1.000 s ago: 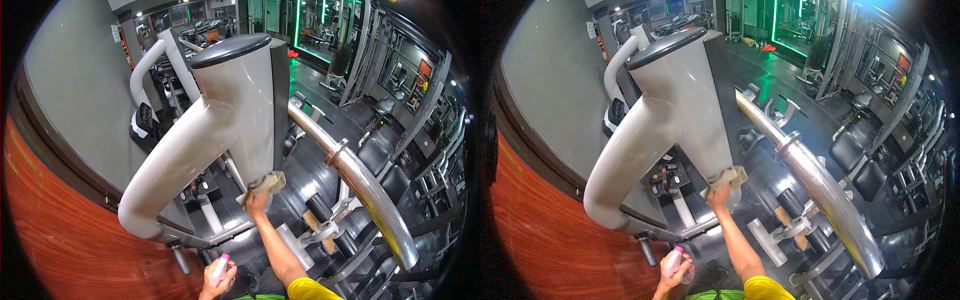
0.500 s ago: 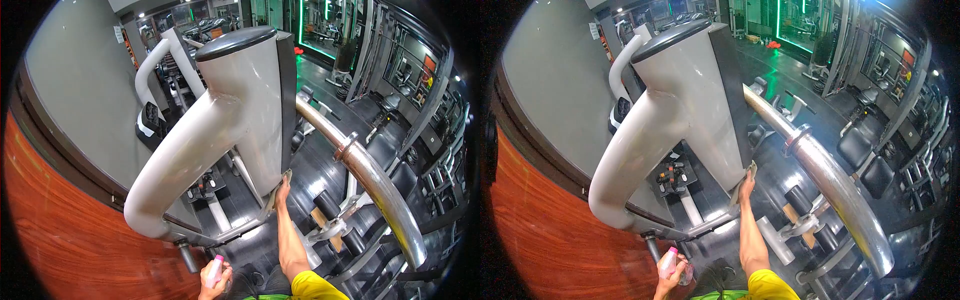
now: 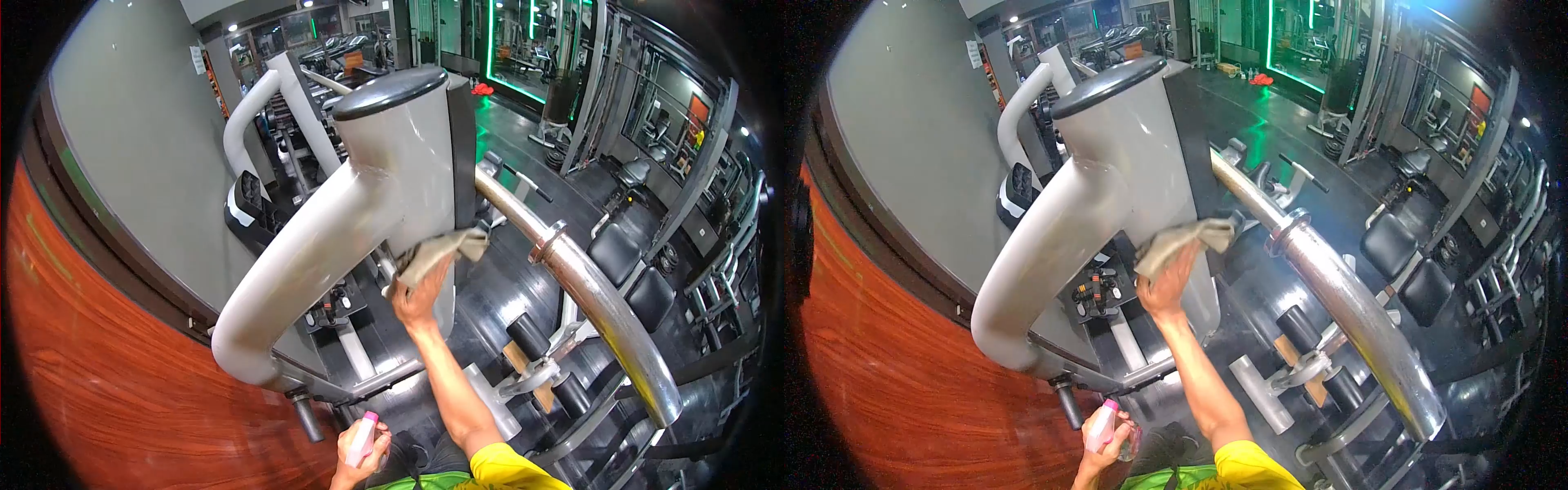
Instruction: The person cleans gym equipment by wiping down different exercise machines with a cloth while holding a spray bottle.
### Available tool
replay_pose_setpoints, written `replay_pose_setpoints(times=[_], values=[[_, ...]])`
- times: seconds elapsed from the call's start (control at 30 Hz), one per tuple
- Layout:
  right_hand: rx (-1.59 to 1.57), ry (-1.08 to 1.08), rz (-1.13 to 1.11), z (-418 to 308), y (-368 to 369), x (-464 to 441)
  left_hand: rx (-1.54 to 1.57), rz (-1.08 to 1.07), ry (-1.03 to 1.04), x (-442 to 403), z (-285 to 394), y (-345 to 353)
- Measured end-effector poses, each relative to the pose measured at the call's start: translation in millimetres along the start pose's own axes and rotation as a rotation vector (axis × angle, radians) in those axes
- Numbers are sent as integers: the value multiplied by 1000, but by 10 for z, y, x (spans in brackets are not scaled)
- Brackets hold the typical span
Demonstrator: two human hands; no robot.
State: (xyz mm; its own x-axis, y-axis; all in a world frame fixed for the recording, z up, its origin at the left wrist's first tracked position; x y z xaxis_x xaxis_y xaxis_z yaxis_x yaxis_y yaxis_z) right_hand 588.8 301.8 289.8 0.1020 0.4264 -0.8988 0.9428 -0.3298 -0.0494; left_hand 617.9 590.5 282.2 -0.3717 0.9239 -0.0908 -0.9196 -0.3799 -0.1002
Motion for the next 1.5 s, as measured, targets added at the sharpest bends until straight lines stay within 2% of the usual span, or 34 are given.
replay_pose_setpoints(times=[0.1,0.13,0.2,0.3,0.33,0.43,0.53,0.57,0.6,0.63,0.67,0.7,0.8,0.87,0.93,1.0,1.07,1.13,1.17,1.2,1.27,1.3,1.33,1.4,1.47,1.5], values=[[55,-146,-75,-380,-73,-764,-32,-25,-15,-6,6,-9],[-39,-196,-122,-402,-51,-927,-28,-25,-9,-22,-20,2],[-18,-275,-89,-711,-125,-1378,-73,23,151,-67,-26,8],[83,-307,-101,-1072,-153,-1930,-35,20,145,-149,164,45],[-15,-218,-161,-1091,-140,-2044,-33,21,148,-172,233,46],[-5,-263,-81,-1054,-141,-2069,-54,35,176,-234,380,58],[25,-266,-79,-738,-147,-1516,-10,23,181,-265,487,76],[-25,-230,-148,-543,-143,-1234,19,18,165,-286,549,92],[77,-171,-264,-298,-134,-859,47,13,146,-290,594,103],[190,-169,-286,-176,-210,-581,50,15,150,-305,619,114],[143,-188,-396,154,-159,-139,45,14,161,-303,643,124],[117,-145,-337,-83,-320,-304,39,13,174,-308,674,129],[92,-160,-302,17,-244,-282,6,5,221,-324,825,155],[179,-137,-328,-159,-186,-729,-25,6,254,-357,854,160],[46,-187,-172,-379,-187,-1176,-59,11,284,-363,898,165],[-50,-175,-110,-578,-199,-1601,-12,35,211,-375,935,167],[-55,8,-259,-541,-137,-1780,-41,34,252,-404,936,154],[-62,-23,-142,-853,-256,-2121,-73,32,299,-456,901,146],[-88,-192,-76,-1019,-329,-2344,-89,44,325,-467,856,146],[-35,-190,-91,-1051,-352,-2492,-103,56,349,-474,840,147],[143,-146,-341,-1222,-449,-2822,-65,42,300,-488,942,163],[143,-155,-339,-1182,-402,-2937,-30,30,252,-497,976,164],[65,-90,-436,-1283,-424,-3049,-29,29,250,-504,982,163],[137,-263,-525,-1328,-313,-3065,-7,27,265,-514,988,163],[209,-399,-493,-1359,-280,-2988,10,31,253,-523,1017,169],[141,-450,-481,-1508,-369,-2962,23,37,239,-515,1018,176]])
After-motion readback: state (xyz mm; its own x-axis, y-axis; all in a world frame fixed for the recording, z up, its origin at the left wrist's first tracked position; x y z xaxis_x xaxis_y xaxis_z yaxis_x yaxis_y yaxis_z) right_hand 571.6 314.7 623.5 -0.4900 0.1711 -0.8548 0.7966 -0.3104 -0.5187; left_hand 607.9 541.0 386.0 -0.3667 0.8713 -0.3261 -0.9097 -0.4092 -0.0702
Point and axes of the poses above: each hand's wrist, its own x-axis away from the middle knuckle, its own y-axis out of the palm, z = x × y, the point moved 3 cm from there along -x, towards the middle knuckle, and after that the axes turned 1 degree about -y, right-handed, at the moved point
